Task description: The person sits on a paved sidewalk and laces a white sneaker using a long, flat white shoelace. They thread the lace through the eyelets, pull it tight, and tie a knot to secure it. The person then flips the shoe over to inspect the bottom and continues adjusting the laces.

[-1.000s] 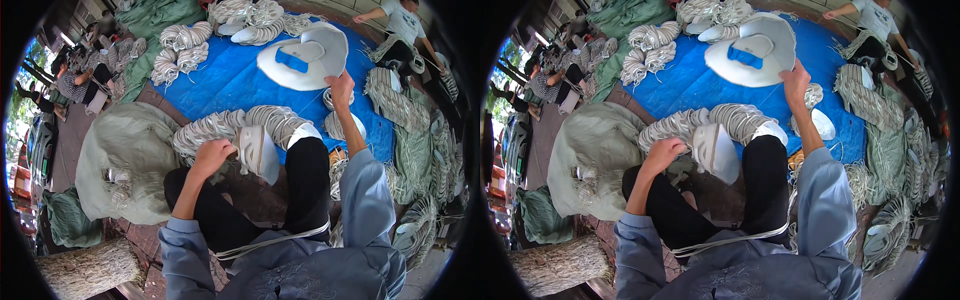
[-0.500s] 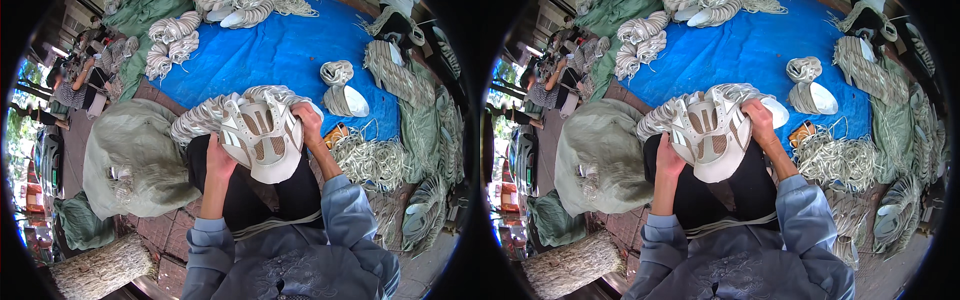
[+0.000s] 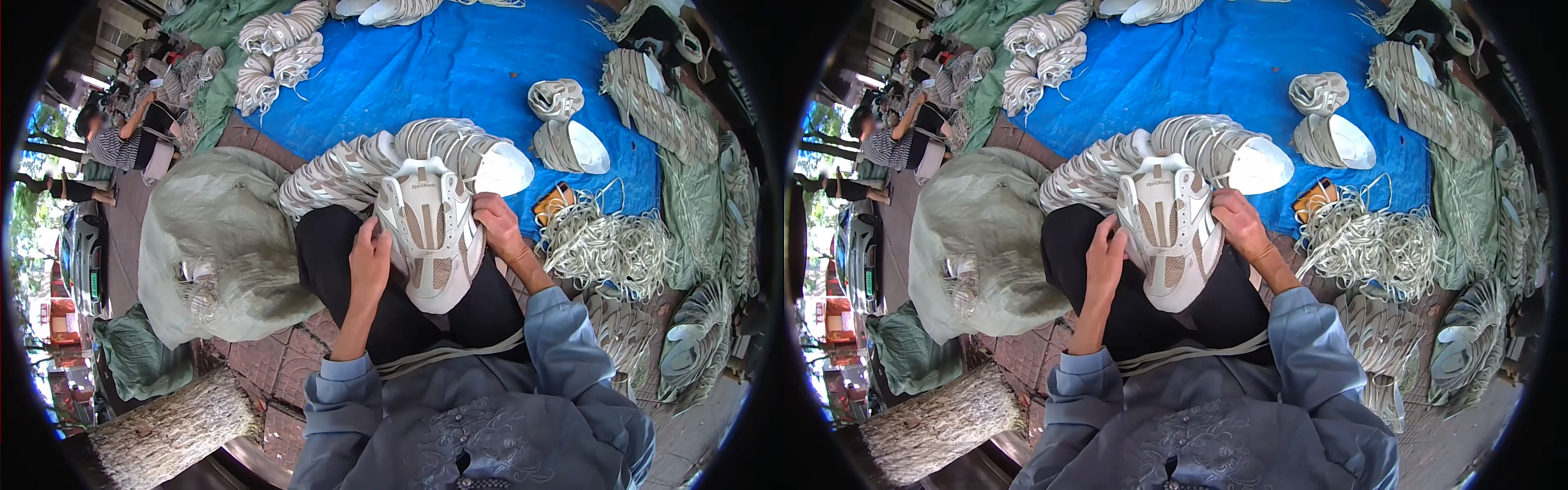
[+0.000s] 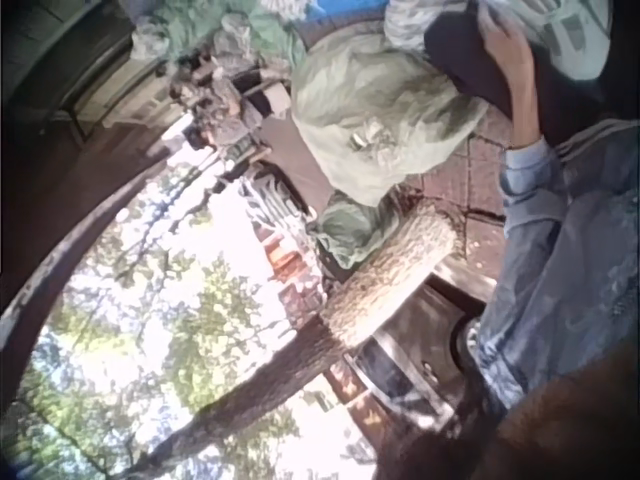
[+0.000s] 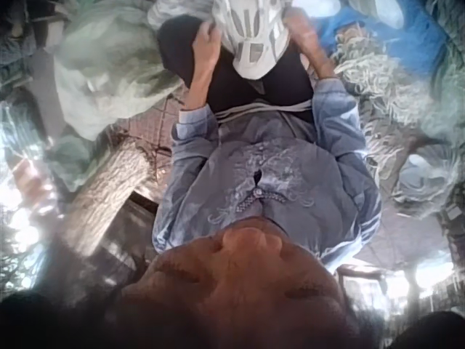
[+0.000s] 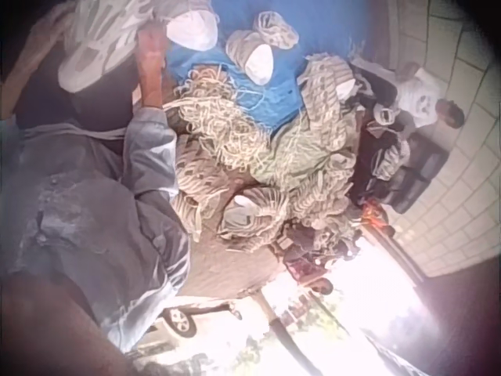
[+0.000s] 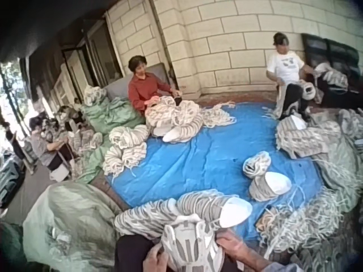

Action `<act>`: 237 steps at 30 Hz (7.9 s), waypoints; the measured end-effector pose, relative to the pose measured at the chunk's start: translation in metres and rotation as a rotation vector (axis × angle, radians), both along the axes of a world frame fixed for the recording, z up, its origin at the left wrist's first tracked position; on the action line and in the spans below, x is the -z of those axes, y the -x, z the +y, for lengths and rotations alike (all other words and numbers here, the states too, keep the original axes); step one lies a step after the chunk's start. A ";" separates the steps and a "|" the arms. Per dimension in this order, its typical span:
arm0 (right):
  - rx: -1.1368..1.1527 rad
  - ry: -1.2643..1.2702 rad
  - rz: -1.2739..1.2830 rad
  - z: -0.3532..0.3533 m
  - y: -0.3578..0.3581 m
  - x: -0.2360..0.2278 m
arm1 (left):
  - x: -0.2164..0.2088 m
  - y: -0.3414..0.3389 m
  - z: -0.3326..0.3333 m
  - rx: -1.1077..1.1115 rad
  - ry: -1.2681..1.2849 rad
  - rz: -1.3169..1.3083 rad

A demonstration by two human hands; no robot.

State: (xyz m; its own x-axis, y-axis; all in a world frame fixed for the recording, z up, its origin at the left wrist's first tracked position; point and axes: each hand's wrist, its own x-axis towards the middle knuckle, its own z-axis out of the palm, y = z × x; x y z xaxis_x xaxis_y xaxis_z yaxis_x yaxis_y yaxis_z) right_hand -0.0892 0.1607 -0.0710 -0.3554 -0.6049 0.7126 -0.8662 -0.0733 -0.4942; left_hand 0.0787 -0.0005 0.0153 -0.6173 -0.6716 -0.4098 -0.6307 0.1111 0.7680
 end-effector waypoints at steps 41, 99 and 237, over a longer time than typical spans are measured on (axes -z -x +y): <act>-0.593 -0.959 -0.028 0.017 -0.154 -0.031 | -0.062 -0.109 0.015 0.162 -0.424 0.525; -0.375 -0.107 0.042 0.016 -0.019 -0.127 | -0.016 0.018 0.024 0.085 -1.290 0.391; 0.001 -0.688 0.273 0.008 -0.058 -0.070 | 0.026 -0.032 0.089 0.468 0.615 0.584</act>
